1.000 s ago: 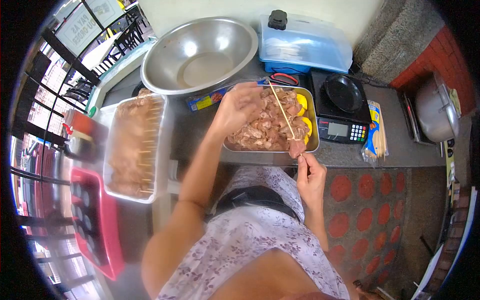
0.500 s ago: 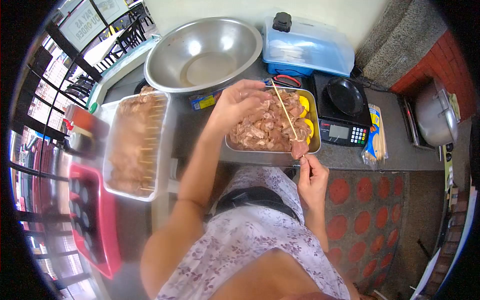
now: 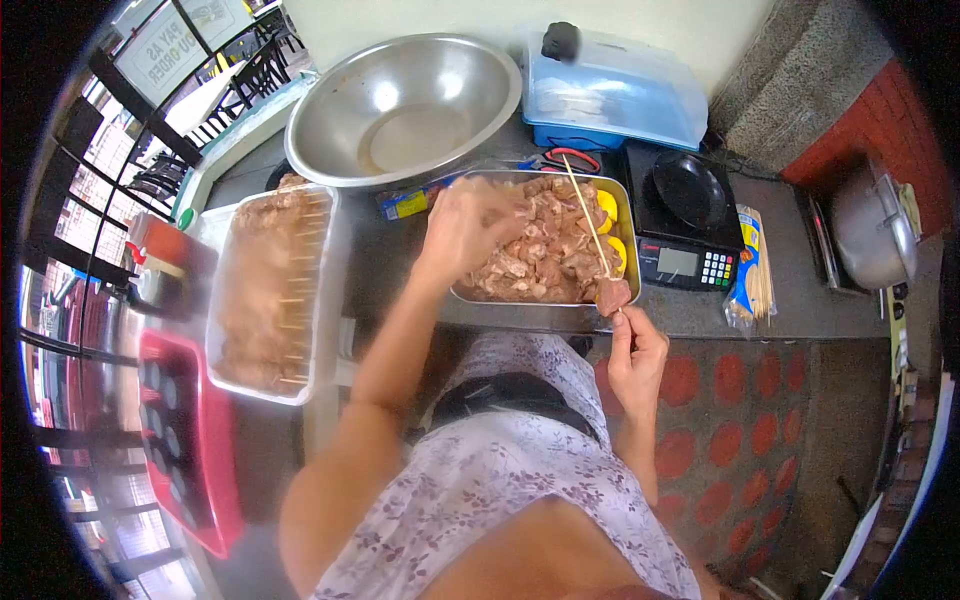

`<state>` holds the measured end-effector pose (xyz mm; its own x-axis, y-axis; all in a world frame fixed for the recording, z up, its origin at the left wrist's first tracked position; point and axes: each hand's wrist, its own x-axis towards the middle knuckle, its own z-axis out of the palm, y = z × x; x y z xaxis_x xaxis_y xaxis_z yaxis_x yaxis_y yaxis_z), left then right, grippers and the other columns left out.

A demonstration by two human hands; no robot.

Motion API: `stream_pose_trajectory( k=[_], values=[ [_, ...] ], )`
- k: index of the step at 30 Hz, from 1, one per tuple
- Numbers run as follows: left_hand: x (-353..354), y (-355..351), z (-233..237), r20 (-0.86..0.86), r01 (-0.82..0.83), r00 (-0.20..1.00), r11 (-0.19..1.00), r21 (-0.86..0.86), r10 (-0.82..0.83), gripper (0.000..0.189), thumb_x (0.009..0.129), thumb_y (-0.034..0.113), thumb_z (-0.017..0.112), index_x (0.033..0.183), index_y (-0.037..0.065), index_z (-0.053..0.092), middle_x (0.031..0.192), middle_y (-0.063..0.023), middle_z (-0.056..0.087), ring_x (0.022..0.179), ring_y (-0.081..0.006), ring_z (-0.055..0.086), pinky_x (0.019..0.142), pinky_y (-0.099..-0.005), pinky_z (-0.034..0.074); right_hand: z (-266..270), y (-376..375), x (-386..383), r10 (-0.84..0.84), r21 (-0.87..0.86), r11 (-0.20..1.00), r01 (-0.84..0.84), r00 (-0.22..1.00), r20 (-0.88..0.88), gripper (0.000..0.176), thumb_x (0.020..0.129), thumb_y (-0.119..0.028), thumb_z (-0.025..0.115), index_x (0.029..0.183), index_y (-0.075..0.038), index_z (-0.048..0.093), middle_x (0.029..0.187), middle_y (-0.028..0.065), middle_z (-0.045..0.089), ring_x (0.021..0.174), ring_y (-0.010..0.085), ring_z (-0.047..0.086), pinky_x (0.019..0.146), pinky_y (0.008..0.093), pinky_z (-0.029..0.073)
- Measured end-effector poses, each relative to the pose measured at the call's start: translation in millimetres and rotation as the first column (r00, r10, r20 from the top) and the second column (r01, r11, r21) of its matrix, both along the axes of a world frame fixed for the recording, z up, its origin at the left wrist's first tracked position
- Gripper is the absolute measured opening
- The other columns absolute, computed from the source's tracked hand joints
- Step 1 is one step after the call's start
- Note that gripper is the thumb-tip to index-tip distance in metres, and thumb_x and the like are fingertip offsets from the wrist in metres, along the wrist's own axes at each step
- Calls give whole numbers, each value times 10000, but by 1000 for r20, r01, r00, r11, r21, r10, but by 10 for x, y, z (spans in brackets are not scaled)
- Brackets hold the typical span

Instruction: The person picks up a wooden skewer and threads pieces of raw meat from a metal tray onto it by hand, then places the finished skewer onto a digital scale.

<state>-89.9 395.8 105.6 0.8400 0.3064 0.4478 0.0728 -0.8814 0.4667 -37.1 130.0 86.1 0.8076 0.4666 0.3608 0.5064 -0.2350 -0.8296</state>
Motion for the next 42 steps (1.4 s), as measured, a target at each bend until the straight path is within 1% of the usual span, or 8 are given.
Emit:
stream_pose_trajectory(
  k=[7,9,12,22,26,27,33,42],
  values=[
    [37,40,-184,57,-81,996,986,143,73,190,729,195,692,853,52,706,814,-131,653,815,-311,607,730,-387,464,-23,-27,14,9,6,1000,-9,1000,-6,114,888,-80,556,906,9,624,611,119,552,522,130,515,491,290,399],
    [32,141,-145,-91,-63,995,950,-305,37,191,743,141,655,885,20,697,880,-160,676,803,-296,646,736,-355,494,-27,-33,30,1,13,1000,-1,1000,3,113,888,-78,556,908,9,624,614,120,555,523,130,518,492,290,400],
    [-36,177,-41,-44,-3,999,897,-441,-19,214,740,104,628,916,-5,684,916,-186,680,797,-282,671,730,-327,511,-36,-50,23,-9,0,1000,9,1000,-18,112,889,-76,553,904,11,622,617,119,557,524,128,520,492,287,400],
    [-3,-93,-118,76,11,997,1000,25,-13,198,708,109,678,884,20,696,778,-189,644,736,-313,636,692,-369,503,-23,-18,-8,18,-19,1000,-18,999,-36,98,887,-62,549,899,3,622,603,98,537,530,97,503,493,272,404],
    [-85,52,-5,102,144,988,909,-392,-112,248,744,46,637,989,27,671,895,-119,679,796,-178,628,677,-332,491,4,-28,-9,8,4,1000,-8,1000,26,91,882,-55,552,897,1,622,601,95,541,522,98,500,487,272,403],
    [-101,47,-1,54,141,986,630,-764,-155,167,803,44,617,961,-5,642,942,-96,664,808,-119,605,675,-277,491,5,-31,-12,9,4,1000,-9,1000,26,91,882,-55,552,897,1,622,601,95,541,522,98,500,487,272,403],
    [1,8,-79,218,277,951,293,-915,-221,147,830,12,601,972,25,566,1019,-44,608,872,-91,572,693,-244,497,-13,-38,-17,20,-4,1000,-20,998,-60,101,883,-58,553,905,5,628,609,94,545,534,83,496,492,264,398],
    [136,8,-201,259,420,893,475,-773,-368,182,814,5,623,982,33,559,928,-20,603,878,-91,570,740,-252,494,-39,-101,29,-29,20,999,29,1000,-9,116,888,-84,564,914,7,629,593,64,541,525,63,467,467,257,372]
  ],
)
